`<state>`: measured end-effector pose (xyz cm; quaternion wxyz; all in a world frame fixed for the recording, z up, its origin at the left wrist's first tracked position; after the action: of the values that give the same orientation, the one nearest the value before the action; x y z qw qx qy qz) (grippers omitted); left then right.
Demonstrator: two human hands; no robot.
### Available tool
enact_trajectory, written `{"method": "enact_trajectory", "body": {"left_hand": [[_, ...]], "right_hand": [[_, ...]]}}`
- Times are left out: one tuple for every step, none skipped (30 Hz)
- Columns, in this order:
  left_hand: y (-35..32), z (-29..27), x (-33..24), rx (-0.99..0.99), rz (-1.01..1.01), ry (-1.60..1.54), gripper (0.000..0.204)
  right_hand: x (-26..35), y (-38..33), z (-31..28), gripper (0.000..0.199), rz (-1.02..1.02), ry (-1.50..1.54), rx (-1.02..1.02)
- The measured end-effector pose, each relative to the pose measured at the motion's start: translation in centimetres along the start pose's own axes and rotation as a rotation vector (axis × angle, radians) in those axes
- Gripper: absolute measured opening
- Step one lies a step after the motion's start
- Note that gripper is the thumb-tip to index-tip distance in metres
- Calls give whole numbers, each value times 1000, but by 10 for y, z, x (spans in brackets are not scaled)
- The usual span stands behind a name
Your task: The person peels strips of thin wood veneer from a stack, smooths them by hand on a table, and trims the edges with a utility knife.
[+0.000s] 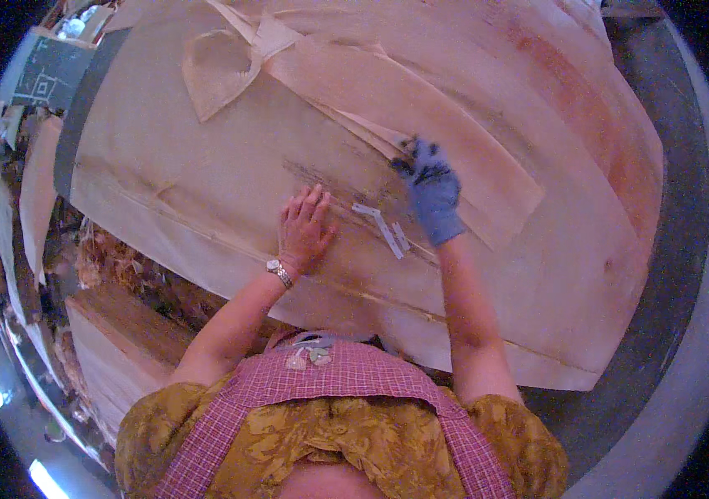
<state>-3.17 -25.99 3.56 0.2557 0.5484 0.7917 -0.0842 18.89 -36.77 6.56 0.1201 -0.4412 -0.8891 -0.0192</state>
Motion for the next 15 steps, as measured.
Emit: {"method": "enact_trajectory", "body": {"left_hand": [[1,0,-1,10,7,-11,52],[5,-1,-2,18,16,-17,51],[11,0,-4,33,34,-30,50],[20,-3,-5,34,38,-65,49],[28,-10,-8,34,32,-99,47],[36,-12,-9,37,32,-135,45],[46,-12,-5,22,-9,-342,46],[52,-6,2,11,-67,-551,47],[57,1,8,6,-122,-760,48],[62,17,20,29,-255,-1006,56],[69,36,28,57,-389,-1250,65],[76,46,29,90,-474,-1495,72],[82,56,28,116,-578,-1733,79],[90,58,28,134,-633,-1970,83],[95,57,22,150,-687,-2206,87]], "right_hand": [[-18,18,-15,49,-68,-23,-214],[-39,35,-27,47,-136,-46,-431],[-65,52,-28,45,-95,-183,-484],[-83,62,-31,44,-55,-320,-528],[-95,67,-27,41,-18,-331,-407],[-108,69,-23,39,27,-341,-287],[-115,73,-22,37,67,-346,-173],[-94,64,-28,25,40,-399,-214],[-72,46,-36,19,1,-437,-283],[-36,21,-54,12,-43,-482,-345],[-6,-3,-67,9,-66,-466,-328],[21,-30,-78,6,-79,-452,-310],[44,-55,-82,7,-50,-476,-266],[66,-80,-83,9,-59,-472,-164],[72,-103,-68,21,18,-316,-6]]}}
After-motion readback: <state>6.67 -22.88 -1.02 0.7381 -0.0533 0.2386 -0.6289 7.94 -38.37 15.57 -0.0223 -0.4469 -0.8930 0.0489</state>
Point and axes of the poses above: each hand's wrist, its own y-axis towards the middle knuckle, its own z-axis out of the palm, x = y × z, the point moved 8 cm from there along y, towards the middle knuckle, and after that the axes turned 9 degrees about -y, right-handed, at the moved point
